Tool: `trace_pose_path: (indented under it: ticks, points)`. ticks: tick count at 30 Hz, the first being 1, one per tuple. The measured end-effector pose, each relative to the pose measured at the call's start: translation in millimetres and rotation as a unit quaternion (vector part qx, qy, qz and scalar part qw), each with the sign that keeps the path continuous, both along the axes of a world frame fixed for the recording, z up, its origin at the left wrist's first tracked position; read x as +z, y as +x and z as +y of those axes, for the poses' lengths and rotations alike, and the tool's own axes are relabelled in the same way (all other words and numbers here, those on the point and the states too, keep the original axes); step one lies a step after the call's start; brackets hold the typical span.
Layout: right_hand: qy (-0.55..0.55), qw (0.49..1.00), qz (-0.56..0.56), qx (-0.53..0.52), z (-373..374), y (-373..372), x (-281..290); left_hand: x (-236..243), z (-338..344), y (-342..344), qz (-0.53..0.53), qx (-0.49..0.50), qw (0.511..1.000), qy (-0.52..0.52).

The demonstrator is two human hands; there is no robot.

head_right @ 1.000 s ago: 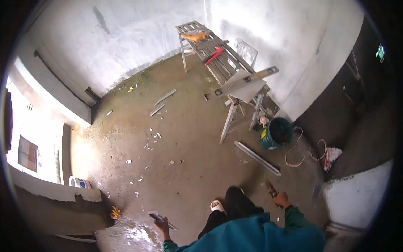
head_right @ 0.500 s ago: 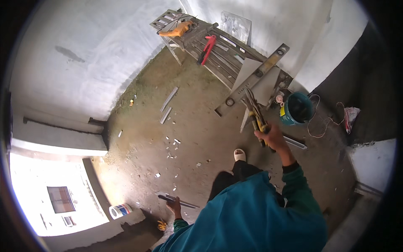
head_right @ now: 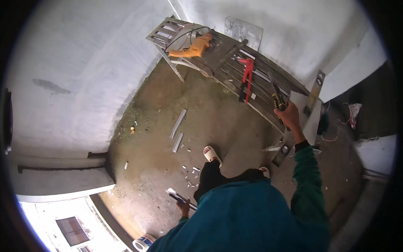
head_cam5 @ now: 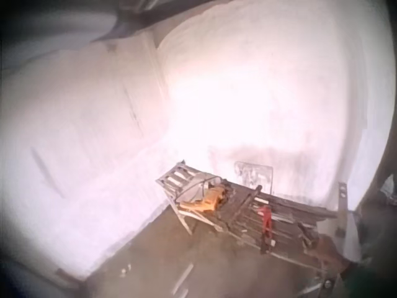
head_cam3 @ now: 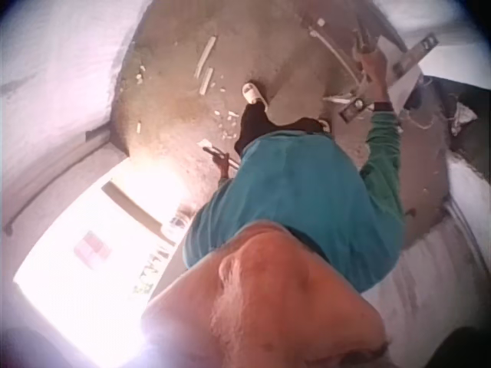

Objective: The person cuts the end of a metal stud with shears and then uses a power drill to drill a hole into another piece of metal sitting on a wooden workbench.

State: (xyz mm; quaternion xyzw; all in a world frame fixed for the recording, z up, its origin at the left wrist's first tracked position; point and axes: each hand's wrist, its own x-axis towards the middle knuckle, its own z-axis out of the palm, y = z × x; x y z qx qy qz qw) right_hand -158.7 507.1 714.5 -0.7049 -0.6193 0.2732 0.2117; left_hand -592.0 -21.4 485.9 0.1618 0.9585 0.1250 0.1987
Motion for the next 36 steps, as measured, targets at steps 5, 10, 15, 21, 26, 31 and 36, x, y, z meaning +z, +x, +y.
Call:
trace_pose_path:
  ticks: [5,10,15,21,26,31,36]
  points:
    - [-0.017,0.986,-0.114,-0.117,30,-29,-34,18,104,-129,0.015,-0.038,0.998,0.055]
    - [-0.015,0.959,-0.206,-0.192,33,-37,-60,66,239,-193,-0.05,-0.037,0.983,0.17]
    - [0.036,0.952,-0.241,-0.182,36,-51,-79,41,292,-262,-0.115,-0.13,0.973,0.155]
    - [-0.034,0.95,-0.2,-0.239,16,-53,-90,65,341,-261,-0.037,-0.27,0.92,0.28]
    - [-0.017,0.947,-0.257,-0.193,5,-54,-87,111,397,-269,-0.081,-0.329,0.92,0.194]
    - [-0.224,0.94,-0.162,-0.199,15,-54,-57,126,470,-265,-0.067,-0.273,0.947,0.153]
    - [-0.27,0.932,-0.17,-0.174,0,-41,-73,118,500,-265,-0.045,-0.314,0.932,0.176]
